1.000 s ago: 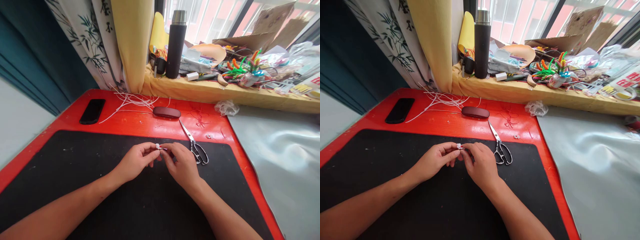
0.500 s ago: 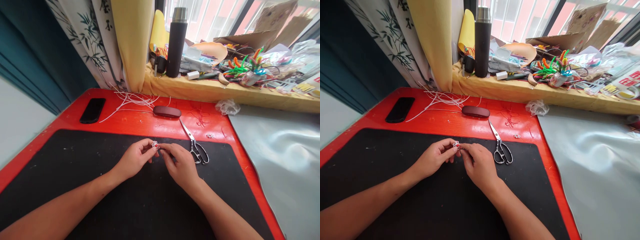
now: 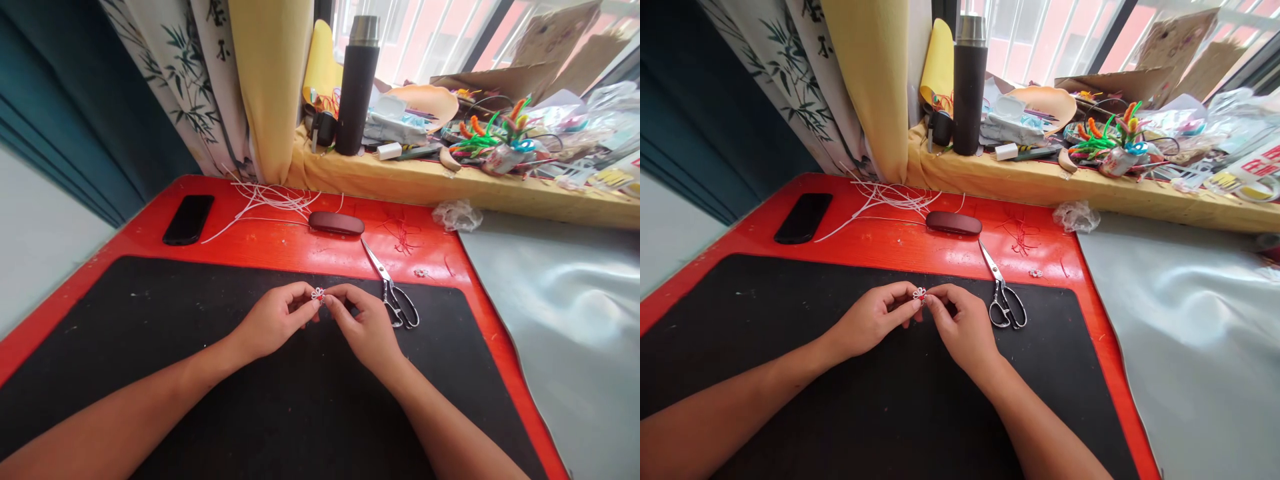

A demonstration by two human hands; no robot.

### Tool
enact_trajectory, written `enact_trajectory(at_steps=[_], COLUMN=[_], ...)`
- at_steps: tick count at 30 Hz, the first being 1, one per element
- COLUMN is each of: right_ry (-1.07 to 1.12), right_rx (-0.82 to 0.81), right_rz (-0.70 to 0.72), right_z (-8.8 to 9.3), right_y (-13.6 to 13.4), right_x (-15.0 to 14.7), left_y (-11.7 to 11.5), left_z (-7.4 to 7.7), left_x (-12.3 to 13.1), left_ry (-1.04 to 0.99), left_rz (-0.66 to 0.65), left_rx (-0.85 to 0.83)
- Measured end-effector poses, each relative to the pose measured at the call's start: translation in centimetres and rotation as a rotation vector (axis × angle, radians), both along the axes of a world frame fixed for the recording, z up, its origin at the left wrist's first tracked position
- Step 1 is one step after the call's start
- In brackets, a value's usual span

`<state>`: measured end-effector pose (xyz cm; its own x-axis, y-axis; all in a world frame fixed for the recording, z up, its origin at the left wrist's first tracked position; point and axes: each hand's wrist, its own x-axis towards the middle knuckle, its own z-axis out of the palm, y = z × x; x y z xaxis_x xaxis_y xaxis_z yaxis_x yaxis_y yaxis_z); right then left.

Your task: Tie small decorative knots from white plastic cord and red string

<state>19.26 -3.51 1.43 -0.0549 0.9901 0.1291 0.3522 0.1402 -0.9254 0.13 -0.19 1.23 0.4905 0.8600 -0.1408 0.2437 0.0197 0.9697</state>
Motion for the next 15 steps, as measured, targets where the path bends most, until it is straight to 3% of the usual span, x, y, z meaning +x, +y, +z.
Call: enact_trajectory(at_steps=[15], right_ry=[0.059], right_rx=[-0.104], right_rz=[0.015], right_z=[-0.19], right_y=[0.04], right_x=[-0.12], left_y=[0.07], left_z=[-0.14], left_x=[-0.18], left_ry=[0.029], left_rz=[0.038], left_rx=[0.059])
